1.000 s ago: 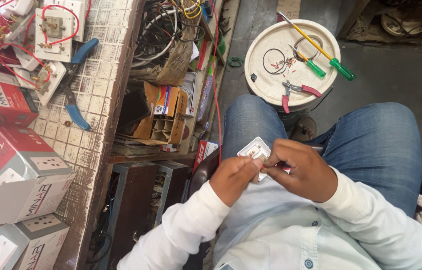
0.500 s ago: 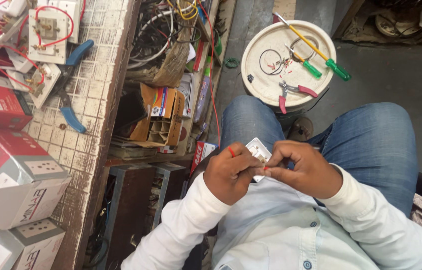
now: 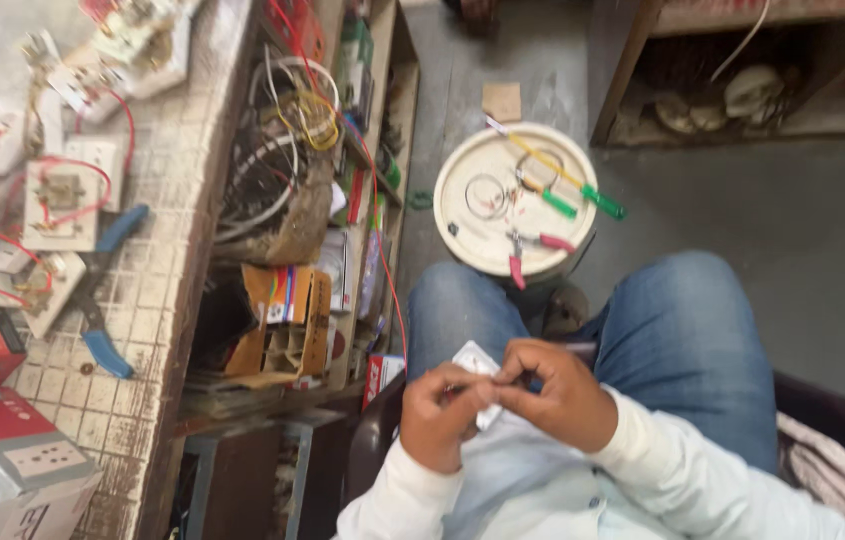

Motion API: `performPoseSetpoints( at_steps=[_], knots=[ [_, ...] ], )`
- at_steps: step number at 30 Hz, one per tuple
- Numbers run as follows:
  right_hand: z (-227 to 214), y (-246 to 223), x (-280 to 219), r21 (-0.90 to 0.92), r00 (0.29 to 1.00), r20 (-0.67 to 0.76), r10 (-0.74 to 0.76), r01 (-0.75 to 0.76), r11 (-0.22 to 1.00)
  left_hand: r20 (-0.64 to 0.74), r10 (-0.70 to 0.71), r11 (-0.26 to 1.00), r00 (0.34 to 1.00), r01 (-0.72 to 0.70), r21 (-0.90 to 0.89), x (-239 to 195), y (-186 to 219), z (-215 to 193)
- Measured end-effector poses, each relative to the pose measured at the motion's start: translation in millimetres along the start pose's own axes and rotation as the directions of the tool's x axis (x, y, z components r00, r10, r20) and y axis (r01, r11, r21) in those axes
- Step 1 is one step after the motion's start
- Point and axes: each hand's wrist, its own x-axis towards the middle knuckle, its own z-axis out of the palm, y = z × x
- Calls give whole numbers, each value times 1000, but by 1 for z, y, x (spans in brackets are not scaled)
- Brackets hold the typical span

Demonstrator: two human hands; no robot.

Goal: The person assembles electrical sockets by connecting red wires to terminals using a screwdriver and wire cutters. They strip wire ends, insert them into the socket, and tighten the screws while seated with the socket on their lap.

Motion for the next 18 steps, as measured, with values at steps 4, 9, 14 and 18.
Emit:
performPoseSetpoints(
  at_steps=[4,9,14,18],
  knots=[
    [-1,-3,-2,-14,994,-19,112,-112,994,148,-153,867,977,205,-455,11,-8,0],
    [-16,-3,2,-139,988,64,143,-133,981,240,-121,987,963,142,-71,27,5,-12],
    [-17,18,2,-239,992,93,84,-59,969,276,-63,918,959,-53,393,41,13,-18],
    [-12,43,8,-50,965,9,261,-260,964,109,48,705,993,-111,700,46,15,-12]
  ],
)
